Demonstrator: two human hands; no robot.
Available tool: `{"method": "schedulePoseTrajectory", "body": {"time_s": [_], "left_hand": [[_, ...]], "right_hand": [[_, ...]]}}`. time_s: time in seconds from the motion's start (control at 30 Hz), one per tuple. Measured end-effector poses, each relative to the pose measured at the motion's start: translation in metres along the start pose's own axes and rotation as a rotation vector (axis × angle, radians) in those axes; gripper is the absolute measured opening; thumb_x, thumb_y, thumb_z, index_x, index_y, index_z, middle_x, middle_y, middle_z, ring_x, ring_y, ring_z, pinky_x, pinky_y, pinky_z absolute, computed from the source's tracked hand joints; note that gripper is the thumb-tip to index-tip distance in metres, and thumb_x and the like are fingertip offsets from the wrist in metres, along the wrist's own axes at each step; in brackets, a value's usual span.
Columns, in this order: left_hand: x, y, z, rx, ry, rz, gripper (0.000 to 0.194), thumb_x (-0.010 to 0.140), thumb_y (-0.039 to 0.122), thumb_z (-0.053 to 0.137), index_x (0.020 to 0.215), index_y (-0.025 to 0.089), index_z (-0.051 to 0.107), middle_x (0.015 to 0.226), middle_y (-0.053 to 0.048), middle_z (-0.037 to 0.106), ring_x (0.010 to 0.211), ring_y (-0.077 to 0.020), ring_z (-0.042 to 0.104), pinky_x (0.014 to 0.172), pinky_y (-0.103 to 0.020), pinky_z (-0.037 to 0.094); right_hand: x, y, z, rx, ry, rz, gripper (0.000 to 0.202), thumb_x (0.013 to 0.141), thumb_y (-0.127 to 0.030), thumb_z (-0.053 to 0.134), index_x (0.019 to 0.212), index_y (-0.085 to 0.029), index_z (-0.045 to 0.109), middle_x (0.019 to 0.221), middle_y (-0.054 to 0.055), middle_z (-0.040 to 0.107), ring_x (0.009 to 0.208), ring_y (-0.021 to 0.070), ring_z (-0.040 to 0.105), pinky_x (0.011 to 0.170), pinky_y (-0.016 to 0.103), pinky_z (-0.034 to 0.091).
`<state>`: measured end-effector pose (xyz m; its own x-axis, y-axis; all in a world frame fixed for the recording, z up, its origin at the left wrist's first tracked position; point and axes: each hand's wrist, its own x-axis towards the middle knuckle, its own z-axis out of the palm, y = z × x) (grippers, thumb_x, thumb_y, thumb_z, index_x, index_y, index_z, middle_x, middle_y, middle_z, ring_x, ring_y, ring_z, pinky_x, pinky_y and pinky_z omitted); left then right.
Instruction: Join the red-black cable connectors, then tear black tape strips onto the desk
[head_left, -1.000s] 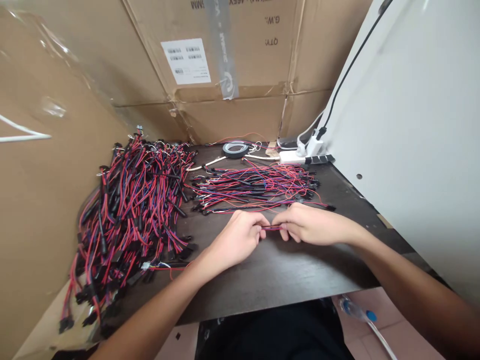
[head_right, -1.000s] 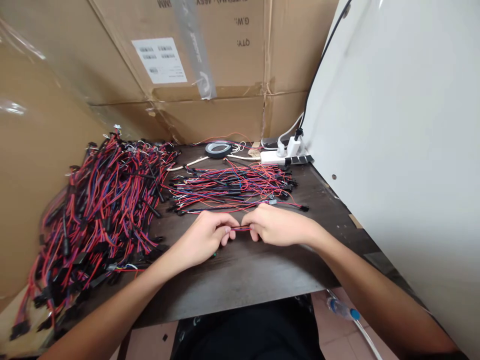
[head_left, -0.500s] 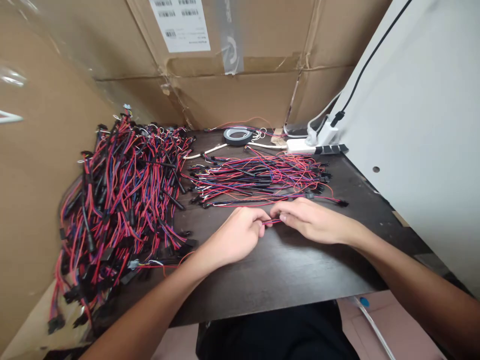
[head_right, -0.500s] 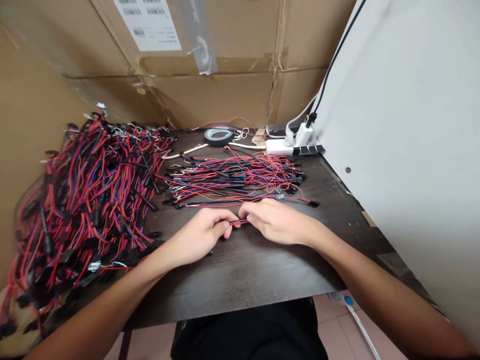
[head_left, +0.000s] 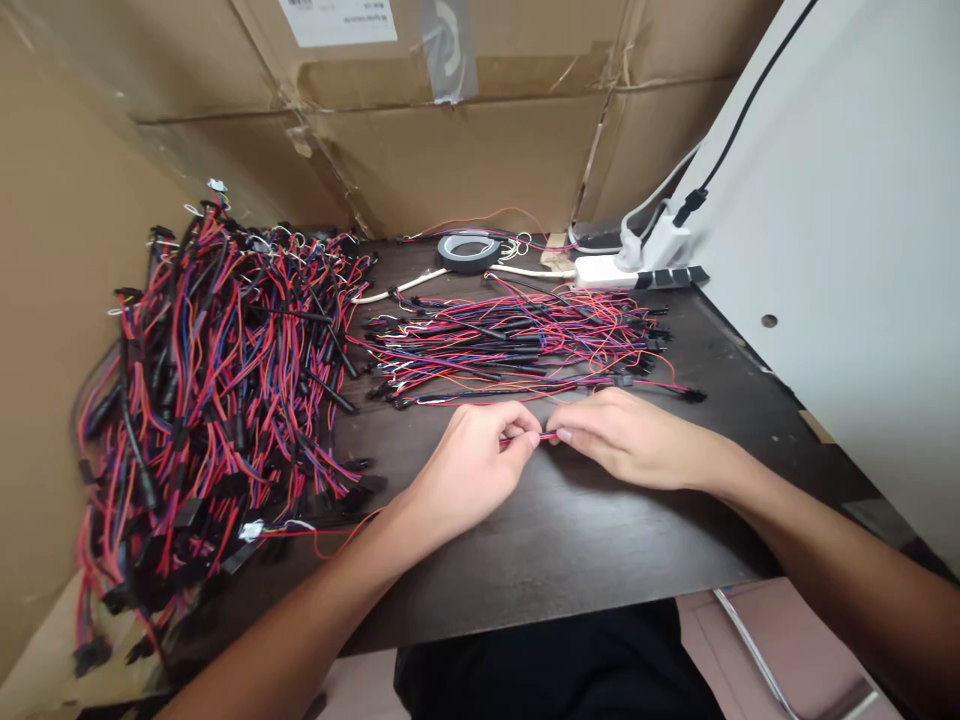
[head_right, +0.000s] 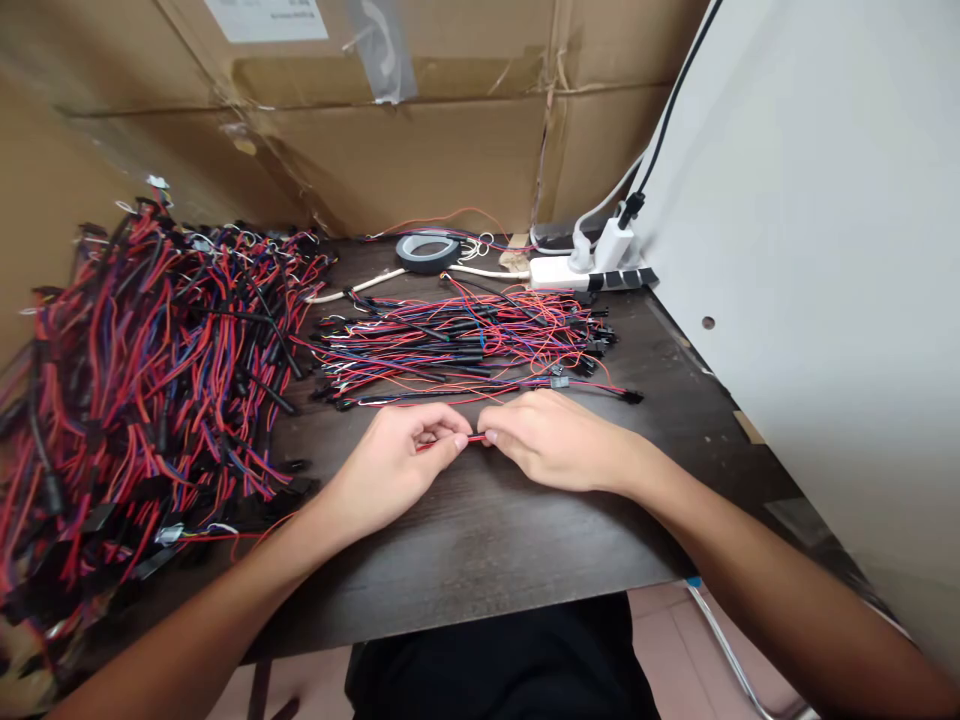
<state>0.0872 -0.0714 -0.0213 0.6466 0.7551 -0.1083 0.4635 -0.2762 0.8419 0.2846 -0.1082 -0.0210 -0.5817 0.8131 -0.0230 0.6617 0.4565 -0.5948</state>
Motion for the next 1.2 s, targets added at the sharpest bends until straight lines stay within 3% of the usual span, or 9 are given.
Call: {"method": "schedulePoseTrajectory", "body": {"time_s": [0.27, 0.53, 0.87, 1.07, 1.2], "left_hand": [[-0.002, 0.002, 0.002, 0.017, 0.001, 0.006, 0.015, 0.084, 0.010, 0.051, 0.074, 0.014, 0.061, 0.059, 0.004, 0.058, 0.053, -0.0084, 0.050, 0.056, -0.020, 0.036], [-0.003, 0.000, 0.001, 0.047, -0.070, -0.030, 0.016, 0.081, 0.006, 0.051, 0.072, 0.014, 0.062, 0.055, 0.004, 0.055, 0.051, -0.0084, 0.047, 0.054, -0.020, 0.033], [-0.005, 0.003, -0.006, 0.093, -0.181, -0.021, 0.017, 0.082, 0.009, 0.051, 0.072, 0.016, 0.062, 0.058, 0.003, 0.060, 0.053, -0.0102, 0.052, 0.058, -0.021, 0.035], [-0.006, 0.011, -0.014, 0.100, -0.136, -0.002, 0.012, 0.079, 0.008, 0.060, 0.072, 0.016, 0.066, 0.072, 0.002, 0.063, 0.067, -0.0117, 0.054, 0.064, -0.022, 0.036], [-0.007, 0.012, -0.013, 0.144, -0.154, -0.055, 0.010, 0.077, 0.010, 0.064, 0.070, 0.016, 0.068, 0.063, 0.003, 0.060, 0.062, -0.0124, 0.051, 0.062, -0.023, 0.034]], "right_hand": [[-0.001, -0.001, 0.007, -0.121, 0.038, 0.065, 0.025, 0.095, -0.020, 0.034, 0.087, -0.015, 0.056, 0.064, 0.001, 0.054, 0.055, 0.0127, 0.039, 0.056, 0.027, 0.022], [-0.001, -0.002, 0.006, -0.158, -0.023, 0.037, 0.025, 0.095, -0.022, 0.036, 0.085, -0.017, 0.058, 0.061, 0.000, 0.051, 0.054, 0.0125, 0.041, 0.056, 0.027, 0.021], [0.001, -0.006, 0.007, -0.138, 0.044, -0.064, 0.028, 0.095, -0.022, 0.040, 0.077, -0.016, 0.060, 0.060, 0.001, 0.056, 0.054, 0.0112, 0.044, 0.057, 0.027, 0.023], [0.003, -0.009, 0.005, -0.047, 0.053, -0.087, 0.029, 0.095, -0.023, 0.041, 0.077, -0.014, 0.062, 0.061, 0.002, 0.057, 0.056, 0.0118, 0.048, 0.056, 0.025, 0.027], [0.003, -0.008, 0.004, -0.025, 0.046, -0.113, 0.025, 0.094, -0.019, 0.045, 0.082, -0.014, 0.066, 0.068, 0.004, 0.065, 0.062, 0.0134, 0.056, 0.060, 0.025, 0.032]]}}
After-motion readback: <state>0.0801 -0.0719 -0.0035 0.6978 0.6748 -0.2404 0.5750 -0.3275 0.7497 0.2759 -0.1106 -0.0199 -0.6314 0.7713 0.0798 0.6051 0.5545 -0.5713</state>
